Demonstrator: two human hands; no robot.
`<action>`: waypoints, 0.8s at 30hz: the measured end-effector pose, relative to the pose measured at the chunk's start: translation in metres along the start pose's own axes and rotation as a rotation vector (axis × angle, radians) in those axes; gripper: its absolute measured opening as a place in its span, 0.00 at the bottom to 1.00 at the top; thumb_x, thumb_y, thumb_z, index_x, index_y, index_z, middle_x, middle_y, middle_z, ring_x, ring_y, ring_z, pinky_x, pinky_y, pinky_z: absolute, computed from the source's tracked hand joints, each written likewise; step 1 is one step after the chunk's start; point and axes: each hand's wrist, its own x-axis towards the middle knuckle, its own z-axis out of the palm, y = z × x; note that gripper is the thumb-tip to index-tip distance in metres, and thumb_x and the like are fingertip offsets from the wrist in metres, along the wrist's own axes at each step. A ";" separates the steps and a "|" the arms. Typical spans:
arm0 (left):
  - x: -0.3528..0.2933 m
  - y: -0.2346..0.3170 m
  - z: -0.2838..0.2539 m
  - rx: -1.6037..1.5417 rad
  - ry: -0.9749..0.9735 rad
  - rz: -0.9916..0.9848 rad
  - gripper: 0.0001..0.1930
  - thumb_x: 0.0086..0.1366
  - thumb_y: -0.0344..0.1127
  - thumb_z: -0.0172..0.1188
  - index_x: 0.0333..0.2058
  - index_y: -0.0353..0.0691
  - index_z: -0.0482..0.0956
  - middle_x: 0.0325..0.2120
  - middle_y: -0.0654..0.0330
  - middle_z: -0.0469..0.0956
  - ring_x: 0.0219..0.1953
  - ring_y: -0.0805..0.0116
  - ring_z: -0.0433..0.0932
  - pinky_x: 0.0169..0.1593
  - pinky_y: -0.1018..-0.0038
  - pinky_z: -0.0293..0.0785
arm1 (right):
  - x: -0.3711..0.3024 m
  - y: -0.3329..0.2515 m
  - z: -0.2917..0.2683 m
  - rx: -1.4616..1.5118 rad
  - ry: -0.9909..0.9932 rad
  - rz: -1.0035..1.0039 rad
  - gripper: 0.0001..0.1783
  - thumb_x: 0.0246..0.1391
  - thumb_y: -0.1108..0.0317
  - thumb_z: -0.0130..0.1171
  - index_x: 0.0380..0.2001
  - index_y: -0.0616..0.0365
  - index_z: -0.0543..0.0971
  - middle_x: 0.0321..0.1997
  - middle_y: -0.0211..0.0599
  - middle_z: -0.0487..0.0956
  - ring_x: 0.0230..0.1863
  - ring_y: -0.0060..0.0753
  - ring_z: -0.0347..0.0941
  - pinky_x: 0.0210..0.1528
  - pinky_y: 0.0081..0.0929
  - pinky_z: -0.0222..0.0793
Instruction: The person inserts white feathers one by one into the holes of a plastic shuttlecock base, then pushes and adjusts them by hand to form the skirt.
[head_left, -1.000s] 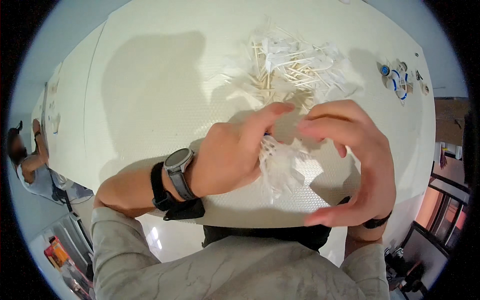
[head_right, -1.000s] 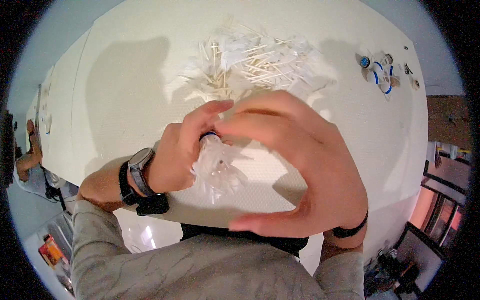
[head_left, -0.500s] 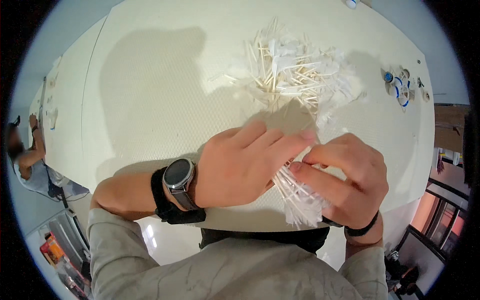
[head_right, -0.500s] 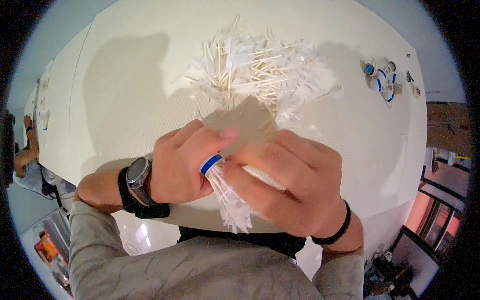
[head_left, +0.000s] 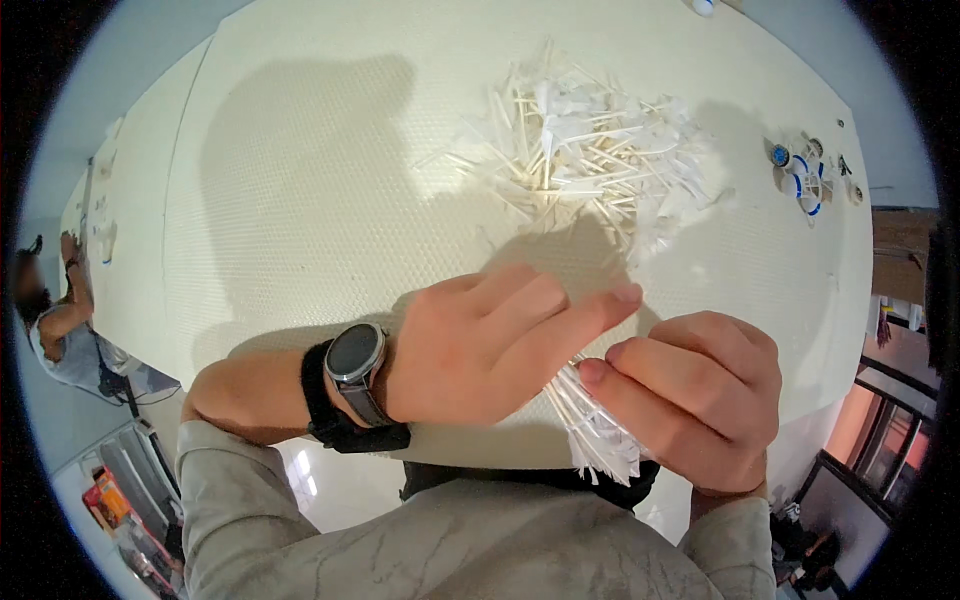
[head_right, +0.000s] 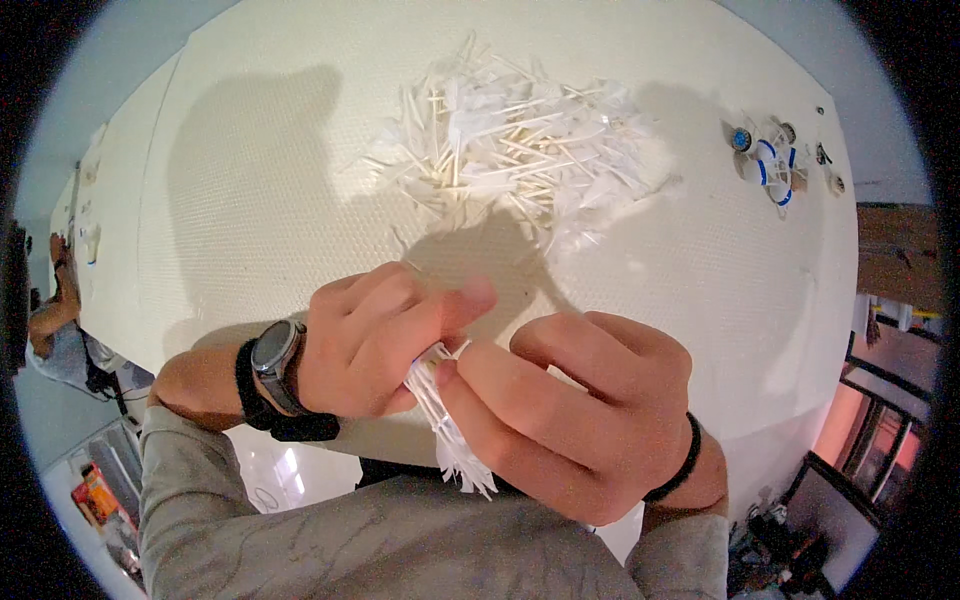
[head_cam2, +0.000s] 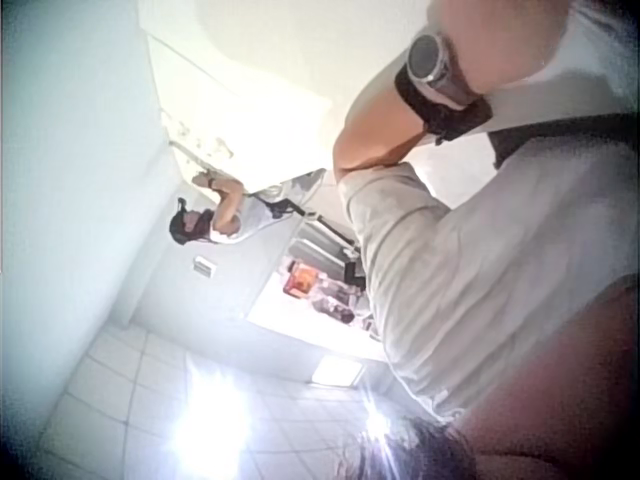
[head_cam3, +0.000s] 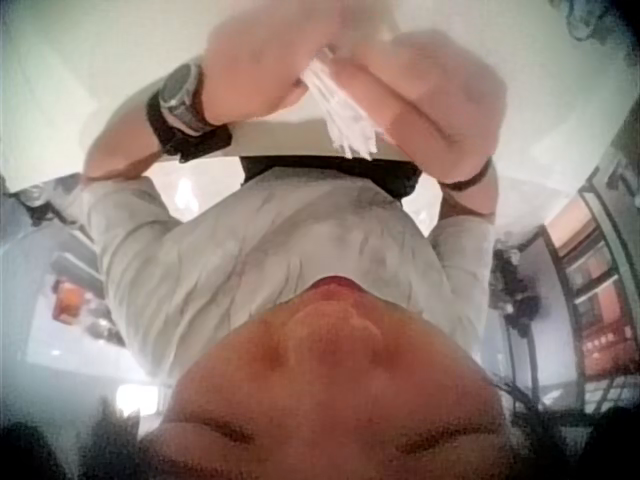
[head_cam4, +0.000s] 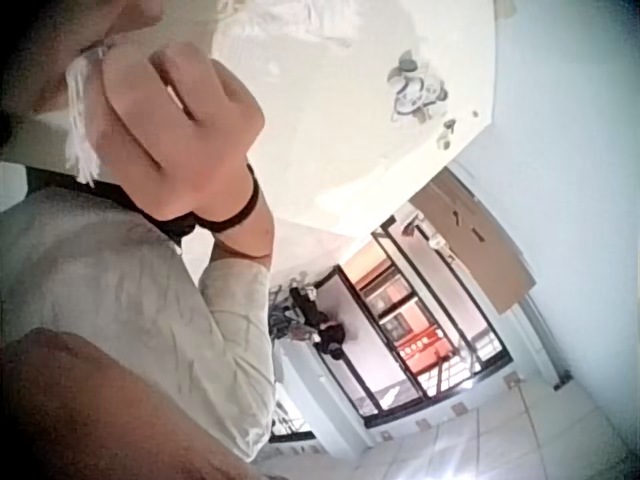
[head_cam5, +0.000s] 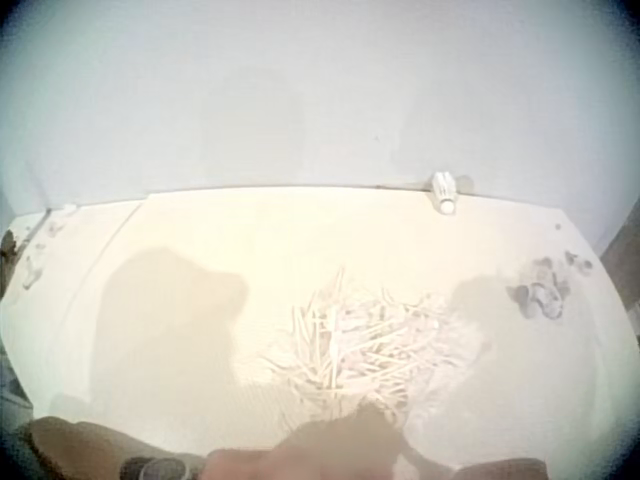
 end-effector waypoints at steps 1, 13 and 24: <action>0.000 0.000 0.000 -0.003 0.002 0.021 0.23 0.61 0.36 0.63 0.51 0.25 0.74 0.26 0.59 0.75 0.21 0.66 0.74 0.20 0.71 0.70 | 0.000 -0.001 -0.001 -0.002 -0.007 -0.013 0.15 0.35 0.74 0.71 0.33 0.51 0.84 0.35 0.26 0.78 0.27 0.28 0.73 0.22 0.22 0.67; 0.003 0.005 0.002 0.011 0.001 0.025 0.24 0.56 0.33 0.61 0.49 0.20 0.75 0.24 0.58 0.71 0.19 0.66 0.70 0.17 0.71 0.66 | -0.001 -0.004 -0.002 -0.020 -0.028 -0.008 0.16 0.35 0.74 0.72 0.34 0.52 0.84 0.37 0.22 0.79 0.27 0.27 0.70 0.22 0.21 0.65; 0.001 0.001 0.010 -0.043 0.070 0.019 0.24 0.55 0.33 0.59 0.50 0.27 0.77 0.25 0.60 0.69 0.20 0.69 0.69 0.19 0.74 0.66 | -0.003 0.006 0.004 -0.020 0.051 -0.112 0.23 0.25 0.66 0.57 0.32 0.59 0.84 0.36 0.28 0.79 0.25 0.25 0.68 0.19 0.17 0.62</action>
